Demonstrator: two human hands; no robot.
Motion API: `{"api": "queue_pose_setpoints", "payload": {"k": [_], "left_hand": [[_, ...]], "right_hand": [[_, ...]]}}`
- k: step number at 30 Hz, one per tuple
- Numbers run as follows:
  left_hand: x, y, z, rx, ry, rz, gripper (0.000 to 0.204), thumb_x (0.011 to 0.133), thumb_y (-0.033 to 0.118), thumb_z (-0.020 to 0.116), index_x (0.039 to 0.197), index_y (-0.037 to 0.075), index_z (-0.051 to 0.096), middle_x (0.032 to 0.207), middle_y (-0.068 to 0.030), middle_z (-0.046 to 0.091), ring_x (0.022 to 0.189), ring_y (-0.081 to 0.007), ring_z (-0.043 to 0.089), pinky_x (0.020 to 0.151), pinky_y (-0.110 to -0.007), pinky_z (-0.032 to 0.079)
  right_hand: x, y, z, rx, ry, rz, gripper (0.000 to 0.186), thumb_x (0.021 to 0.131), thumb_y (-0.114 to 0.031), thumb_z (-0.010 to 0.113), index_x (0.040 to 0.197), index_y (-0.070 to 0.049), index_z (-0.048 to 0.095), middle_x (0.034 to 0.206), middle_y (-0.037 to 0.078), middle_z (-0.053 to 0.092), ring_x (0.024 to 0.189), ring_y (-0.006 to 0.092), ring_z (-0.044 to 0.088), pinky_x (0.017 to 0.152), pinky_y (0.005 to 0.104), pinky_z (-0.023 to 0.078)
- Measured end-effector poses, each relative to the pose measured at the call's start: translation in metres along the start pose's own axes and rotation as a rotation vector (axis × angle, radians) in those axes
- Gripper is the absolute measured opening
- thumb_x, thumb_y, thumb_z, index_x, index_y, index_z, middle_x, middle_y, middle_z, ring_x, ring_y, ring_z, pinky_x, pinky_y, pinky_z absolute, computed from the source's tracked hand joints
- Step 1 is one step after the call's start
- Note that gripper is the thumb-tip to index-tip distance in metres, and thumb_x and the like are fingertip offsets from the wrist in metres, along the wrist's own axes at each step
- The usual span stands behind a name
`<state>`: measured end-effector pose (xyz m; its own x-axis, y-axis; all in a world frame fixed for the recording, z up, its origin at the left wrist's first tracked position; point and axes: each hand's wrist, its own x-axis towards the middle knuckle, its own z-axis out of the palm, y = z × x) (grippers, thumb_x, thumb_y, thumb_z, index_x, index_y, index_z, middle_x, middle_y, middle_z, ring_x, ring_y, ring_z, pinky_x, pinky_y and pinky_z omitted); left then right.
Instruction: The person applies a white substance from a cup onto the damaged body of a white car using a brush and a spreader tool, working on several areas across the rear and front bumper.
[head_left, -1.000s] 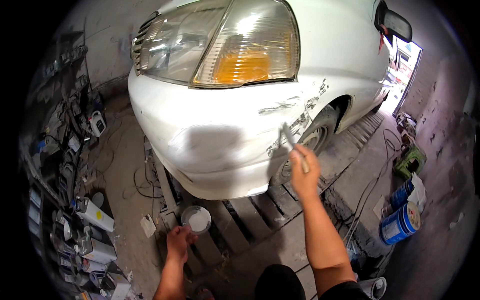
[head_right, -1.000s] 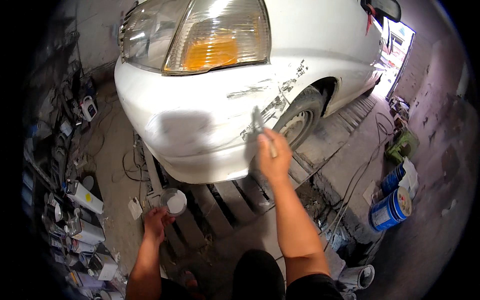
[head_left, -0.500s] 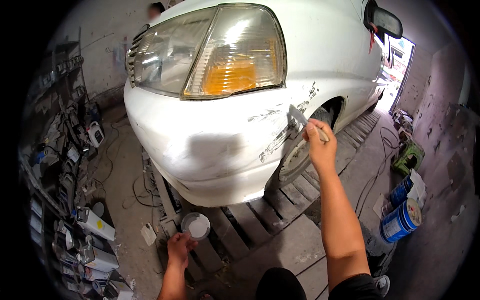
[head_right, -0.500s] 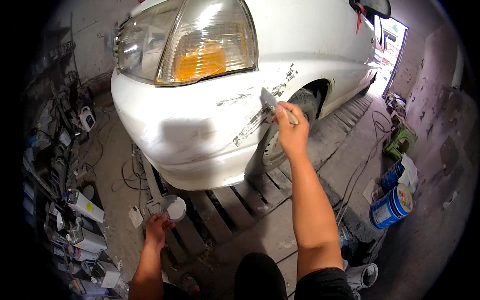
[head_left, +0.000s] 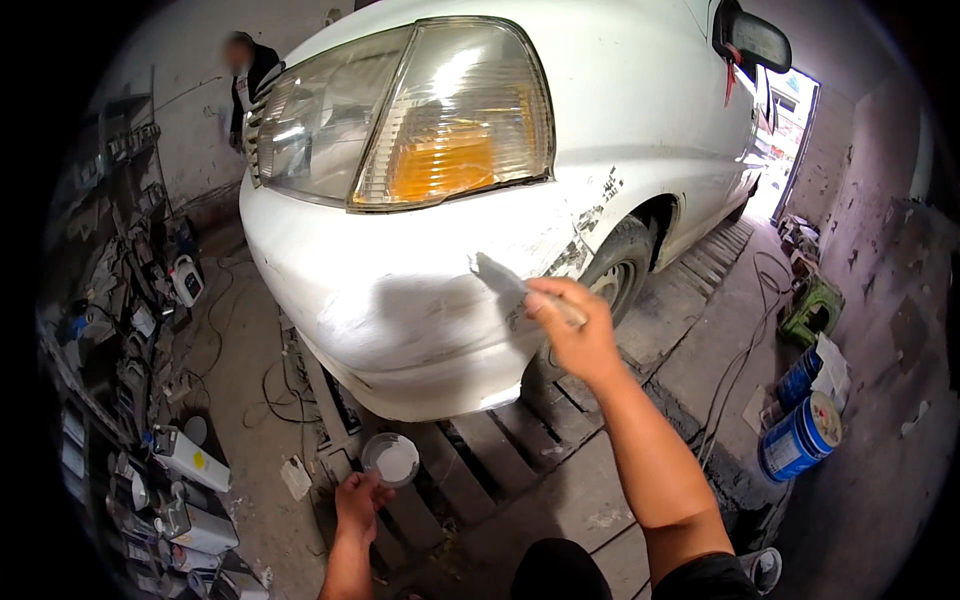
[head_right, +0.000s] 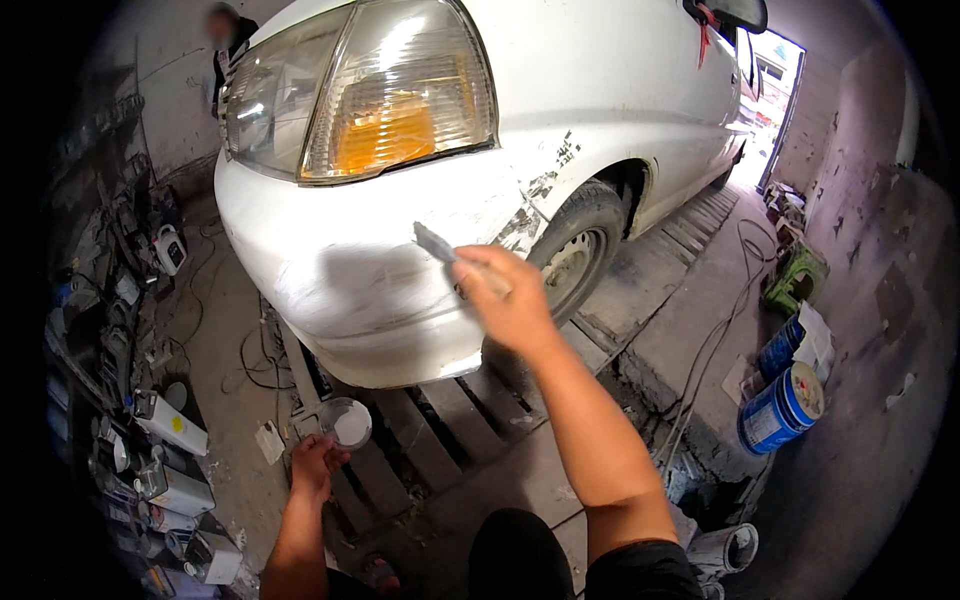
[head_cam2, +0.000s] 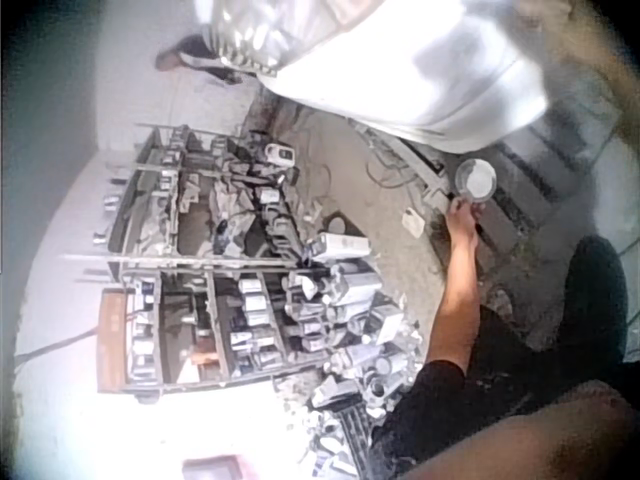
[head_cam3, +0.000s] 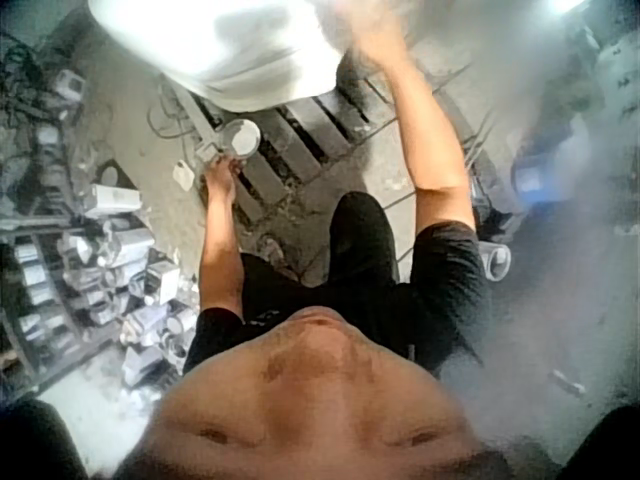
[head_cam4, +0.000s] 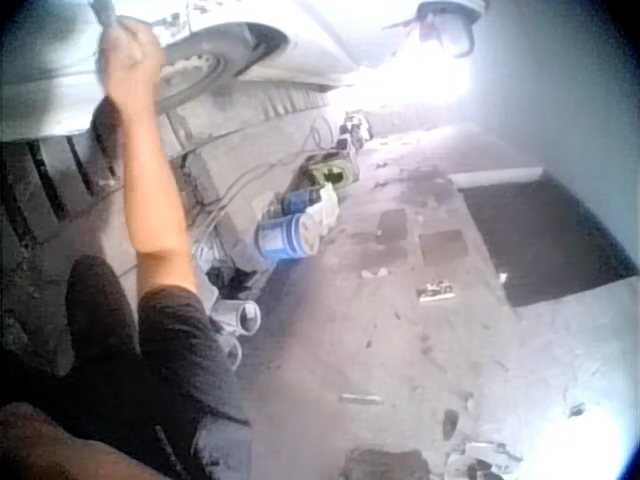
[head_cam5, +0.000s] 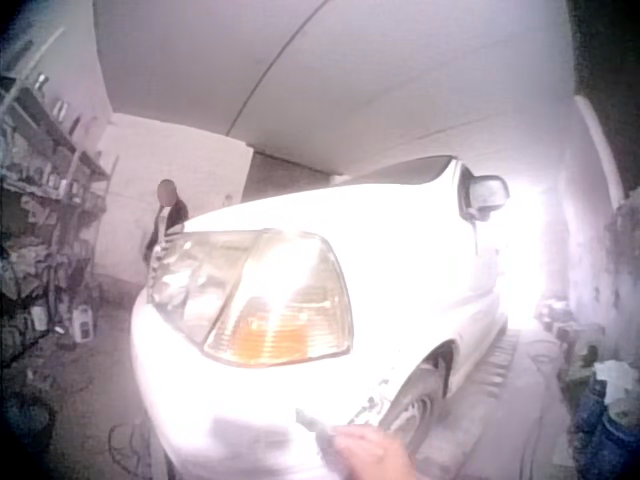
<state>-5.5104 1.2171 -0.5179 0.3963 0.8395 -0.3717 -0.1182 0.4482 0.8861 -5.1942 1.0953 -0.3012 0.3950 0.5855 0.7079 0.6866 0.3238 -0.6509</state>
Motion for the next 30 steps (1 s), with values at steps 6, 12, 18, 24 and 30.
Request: {"api": "queue_pose_setpoints", "payload": {"k": [6, 12, 18, 24, 30], "left_hand": [[0.002, -0.003, -0.004, -0.027, -0.012, 0.009, 0.009, 0.088, 0.009, 0.051, 0.081, 0.003, 0.053, 0.075, -0.0068, 0.058, 0.067, -0.0183, 0.061, 0.062, -0.031, 0.054], [-0.001, 0.000, -0.003, -0.043, -0.003, 0.007, 0.009, 0.087, 0.009, 0.053, 0.081, 0.004, 0.053, 0.075, -0.0062, 0.058, 0.067, -0.0179, 0.061, 0.063, -0.032, 0.054], [-0.003, -0.002, 0.000, -0.053, 0.040, 0.019, 0.016, 0.086, 0.012, 0.058, 0.073, 0.005, 0.052, 0.069, -0.0043, 0.055, 0.062, -0.0144, 0.056, 0.062, -0.030, 0.053], [-0.001, -0.003, 0.009, -0.032, 0.005, 0.008, 0.012, 0.087, 0.010, 0.056, 0.077, 0.004, 0.052, 0.071, -0.0046, 0.056, 0.064, -0.0150, 0.057, 0.063, -0.031, 0.054], [-0.006, 0.000, 0.005, -0.046, 0.025, -0.001, 0.009, 0.087, 0.009, 0.054, 0.080, 0.004, 0.052, 0.072, -0.0044, 0.056, 0.063, -0.0148, 0.058, 0.064, -0.031, 0.054]], "right_hand": [[0.025, 0.026, -0.051, 0.169, 0.231, 0.233, 0.020, 0.088, -0.014, 0.060, 0.102, 0.001, 0.062, 0.082, 0.005, 0.063, 0.072, 0.0102, 0.060, 0.066, 0.0230, 0.049], [0.029, 0.025, -0.048, -0.332, 0.388, -0.098, 0.021, 0.086, -0.017, 0.060, 0.097, 0.001, 0.064, 0.084, 0.013, 0.066, 0.074, 0.0198, 0.064, 0.068, 0.0297, 0.050], [-0.010, -0.004, 0.025, -0.390, 0.038, -0.376, 0.015, 0.080, -0.007, 0.063, 0.093, 0.000, 0.064, 0.088, 0.015, 0.065, 0.078, 0.0284, 0.063, 0.069, 0.0343, 0.050], [-0.021, 0.025, 0.017, -0.435, -0.142, -0.570, 0.021, 0.081, -0.012, 0.063, 0.101, -0.007, 0.063, 0.097, 0.013, 0.064, 0.087, 0.0292, 0.061, 0.073, 0.0355, 0.051], [-0.004, 0.028, -0.023, -0.241, 0.374, -0.037, 0.018, 0.085, -0.014, 0.061, 0.097, -0.003, 0.065, 0.090, 0.014, 0.065, 0.082, 0.0234, 0.063, 0.073, 0.0320, 0.050]]}}
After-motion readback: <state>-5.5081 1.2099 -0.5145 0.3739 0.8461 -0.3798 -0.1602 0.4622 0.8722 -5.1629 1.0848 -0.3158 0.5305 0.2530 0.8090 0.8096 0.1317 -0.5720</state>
